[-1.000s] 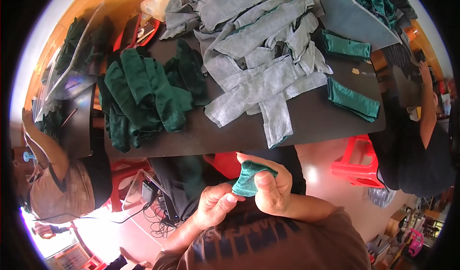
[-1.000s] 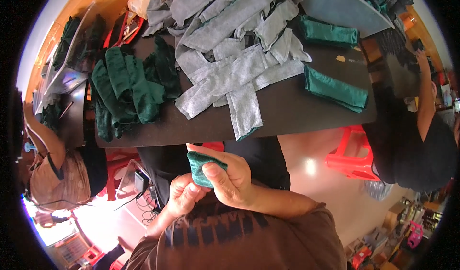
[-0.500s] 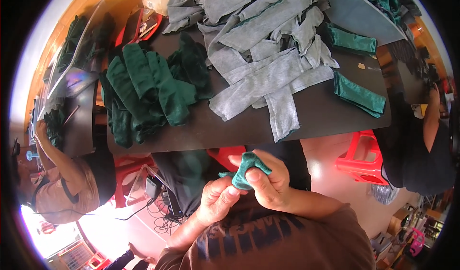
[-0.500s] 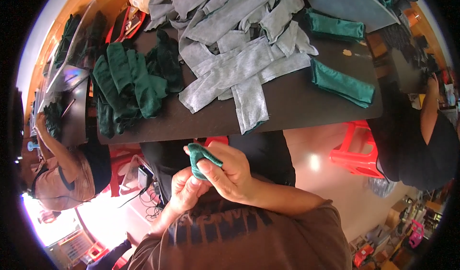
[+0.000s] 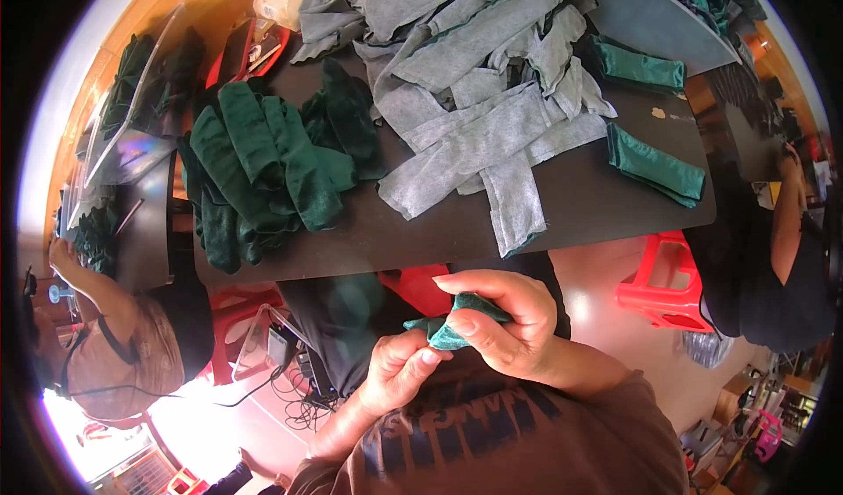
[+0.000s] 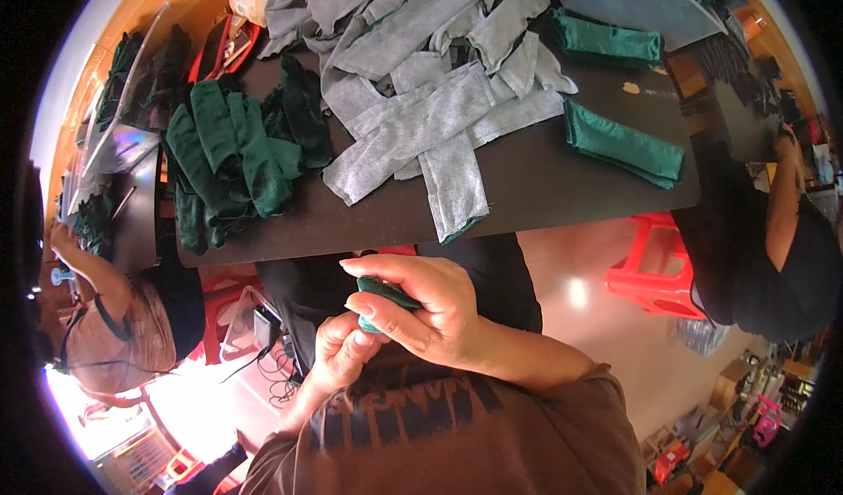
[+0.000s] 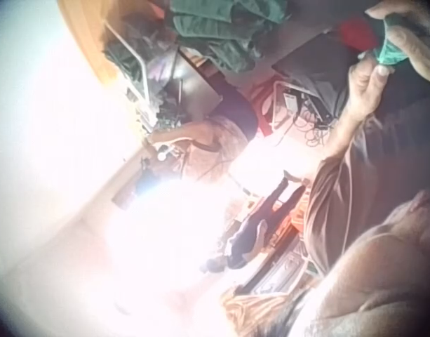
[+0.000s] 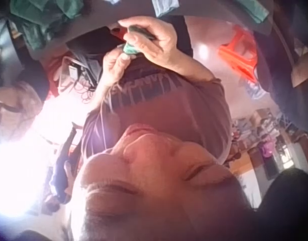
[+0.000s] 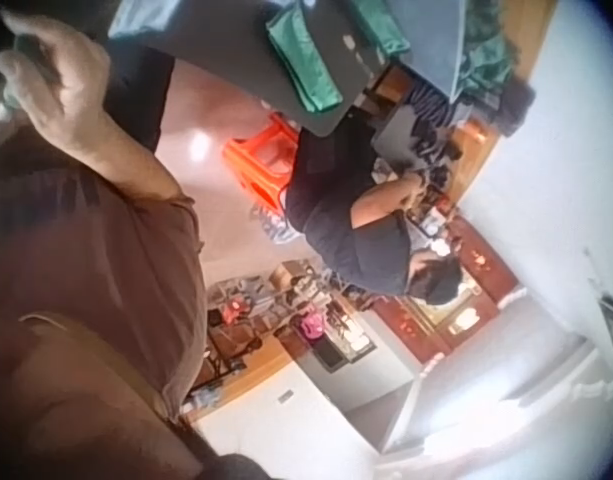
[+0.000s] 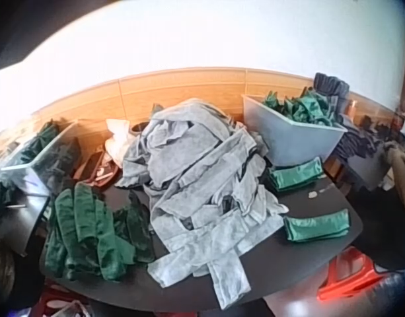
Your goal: The recorder is turning fabric pieces right-side out using a wooden stick as a tool.
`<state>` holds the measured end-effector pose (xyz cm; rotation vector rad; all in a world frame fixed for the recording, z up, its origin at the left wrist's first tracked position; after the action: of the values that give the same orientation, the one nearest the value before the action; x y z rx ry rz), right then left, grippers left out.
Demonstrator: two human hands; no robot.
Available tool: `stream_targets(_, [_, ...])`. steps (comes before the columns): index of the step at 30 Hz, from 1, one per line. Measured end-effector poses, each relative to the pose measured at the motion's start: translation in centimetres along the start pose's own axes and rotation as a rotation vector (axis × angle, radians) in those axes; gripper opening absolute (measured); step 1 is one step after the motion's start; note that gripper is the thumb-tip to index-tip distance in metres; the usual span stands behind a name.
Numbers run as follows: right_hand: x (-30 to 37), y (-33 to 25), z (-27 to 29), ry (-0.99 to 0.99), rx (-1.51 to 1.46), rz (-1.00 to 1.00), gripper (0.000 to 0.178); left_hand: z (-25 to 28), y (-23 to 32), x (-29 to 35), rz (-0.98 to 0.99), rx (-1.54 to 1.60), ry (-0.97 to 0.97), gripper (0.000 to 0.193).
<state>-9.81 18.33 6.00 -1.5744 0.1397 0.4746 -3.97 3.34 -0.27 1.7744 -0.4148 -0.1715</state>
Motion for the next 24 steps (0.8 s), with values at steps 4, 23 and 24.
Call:
stream_targets(4, [0.4,0.1,0.0,0.071,-0.028,0.000,0.027,0.3,0.1,0.1,0.021,-0.070,-0.064,0.022])
stream_targets(23, [2.1,1.2,-2.1,0.072,-0.212,-0.097,0.029,0.2,0.5,-0.2,0.024,0.071,-0.049,0.020])
stream_targets(24, [2.2,1.3,-2.0,0.072,-0.211,-0.097,0.029,0.3,0.7,-0.2,-0.016,0.012,-0.065,0.020])
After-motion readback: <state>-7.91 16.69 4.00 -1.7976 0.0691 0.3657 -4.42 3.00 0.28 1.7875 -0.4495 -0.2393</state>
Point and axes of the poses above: each hand's wrist, its own x-axis away from the middle knuckle, its own z-axis out of the back of the hand, y = z × x, the point moved 4 cm from there along -x, towards the middle knuckle, and after that the axes turned 2 degrees about x, right-handed, at the moved point
